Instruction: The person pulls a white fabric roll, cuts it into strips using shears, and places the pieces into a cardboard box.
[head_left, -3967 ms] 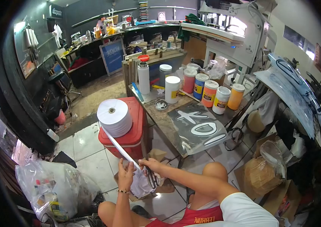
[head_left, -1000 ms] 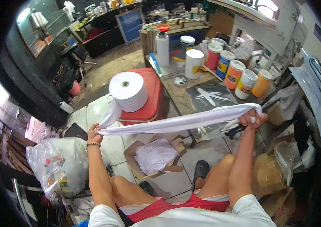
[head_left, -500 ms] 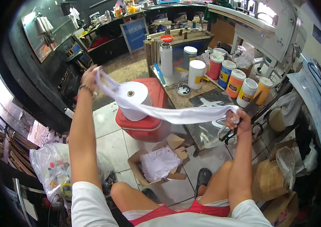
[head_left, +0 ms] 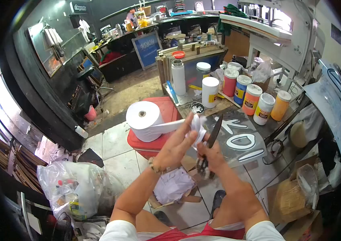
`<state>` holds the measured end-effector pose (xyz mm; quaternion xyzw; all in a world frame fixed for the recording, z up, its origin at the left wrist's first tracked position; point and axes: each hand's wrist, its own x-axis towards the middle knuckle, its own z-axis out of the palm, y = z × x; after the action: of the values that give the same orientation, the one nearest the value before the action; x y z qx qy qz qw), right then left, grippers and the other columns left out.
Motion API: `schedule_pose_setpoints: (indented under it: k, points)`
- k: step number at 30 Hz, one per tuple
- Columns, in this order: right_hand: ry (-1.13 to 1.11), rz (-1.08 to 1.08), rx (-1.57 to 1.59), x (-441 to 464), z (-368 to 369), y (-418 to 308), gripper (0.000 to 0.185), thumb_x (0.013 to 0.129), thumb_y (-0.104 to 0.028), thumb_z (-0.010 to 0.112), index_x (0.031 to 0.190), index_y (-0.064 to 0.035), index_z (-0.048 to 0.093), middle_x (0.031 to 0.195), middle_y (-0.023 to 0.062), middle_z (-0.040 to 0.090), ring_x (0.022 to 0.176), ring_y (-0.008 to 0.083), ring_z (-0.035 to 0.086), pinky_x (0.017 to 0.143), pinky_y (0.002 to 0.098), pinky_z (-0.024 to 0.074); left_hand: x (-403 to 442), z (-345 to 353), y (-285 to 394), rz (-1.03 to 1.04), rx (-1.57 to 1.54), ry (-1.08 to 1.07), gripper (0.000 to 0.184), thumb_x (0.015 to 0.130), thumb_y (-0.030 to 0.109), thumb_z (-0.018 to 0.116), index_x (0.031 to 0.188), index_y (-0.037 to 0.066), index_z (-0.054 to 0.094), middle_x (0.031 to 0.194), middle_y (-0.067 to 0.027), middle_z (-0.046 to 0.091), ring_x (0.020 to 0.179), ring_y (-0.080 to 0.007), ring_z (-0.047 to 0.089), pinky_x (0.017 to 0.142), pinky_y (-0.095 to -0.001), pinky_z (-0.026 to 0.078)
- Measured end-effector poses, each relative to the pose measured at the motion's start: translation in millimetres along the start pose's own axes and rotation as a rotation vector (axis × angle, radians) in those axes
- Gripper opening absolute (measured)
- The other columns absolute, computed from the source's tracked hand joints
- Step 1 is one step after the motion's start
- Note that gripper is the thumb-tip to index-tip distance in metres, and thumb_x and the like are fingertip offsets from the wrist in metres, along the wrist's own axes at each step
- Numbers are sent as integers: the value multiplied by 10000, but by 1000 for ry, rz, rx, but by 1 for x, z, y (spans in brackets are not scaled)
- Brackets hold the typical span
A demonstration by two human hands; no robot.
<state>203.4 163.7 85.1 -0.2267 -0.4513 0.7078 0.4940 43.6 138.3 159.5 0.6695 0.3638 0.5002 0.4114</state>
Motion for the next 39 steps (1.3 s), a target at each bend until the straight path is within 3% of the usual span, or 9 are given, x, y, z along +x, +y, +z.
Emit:
schedule_pose_setpoints:
  k: [3,11,15,17,20,25,29,33,39]
  points:
    - [30,-22,-152,-14,30,2,375,872,-258,757,1141,-18,652,747,-30,564,649,44,523,505,218,416,-21,1,0,11,71,-12,625,1048,355,438,1491,-54,275,1525,-194,352,1330,-220,423,1128,-339,313]
    - [-319,-6,-338,-37,21,-10,162,843,-148,769,905,-10,711,705,-28,607,646,37,518,563,241,396,-46,-92,-95,-187,-1439,616,853,871,374,718,1387,-130,263,1265,-308,527,1209,-321,554,1007,-448,498]
    - [-859,-64,-38,-48,-16,-51,337,696,-191,796,875,65,669,777,97,661,660,161,563,619,311,423,-85,-196,-236,-195,-1278,903,450,858,321,720,1061,-34,533,807,-103,653,645,-232,629,828,-352,576]
    - [-797,-109,212,-52,-35,-61,270,557,-182,789,579,-31,566,582,104,574,515,229,535,507,359,368,-103,-248,-264,-432,-1286,994,277,908,314,646,870,52,565,641,-57,537,556,-208,542,614,-427,543]
    - [-615,-206,710,-62,-48,-70,304,534,-161,761,693,-79,515,641,110,595,535,205,542,494,362,321,-125,-311,-275,-394,-467,1037,266,918,310,615,730,132,556,616,-39,522,563,-188,544,555,-386,495]
    - [-641,-217,700,-42,-95,-70,390,560,-168,767,873,-22,587,779,112,646,662,225,607,619,353,435,-104,-470,-273,-452,-374,964,136,898,226,658,929,131,566,703,-30,534,574,-172,513,501,-321,433]
    - [-401,-46,550,-40,-98,-60,436,574,-175,760,949,1,624,841,123,666,728,235,627,708,349,472,25,-432,-196,-151,-296,965,64,888,149,632,914,103,596,684,12,491,533,-94,439,450,-235,370]
    - [-267,152,428,-31,-89,-41,491,588,-181,754,1024,25,660,903,135,685,794,245,647,798,345,509,126,-308,-128,-125,-159,557,414,919,67,567,1332,46,574,897,-15,630,587,-64,483,518,-215,421]
    - [1,252,154,0,-39,-18,402,811,-287,695,1076,14,669,899,87,694,735,130,651,641,269,521,69,-103,-21,-120,-41,153,498,885,34,565,1368,-69,498,1091,-98,643,834,-125,633,728,-264,520]
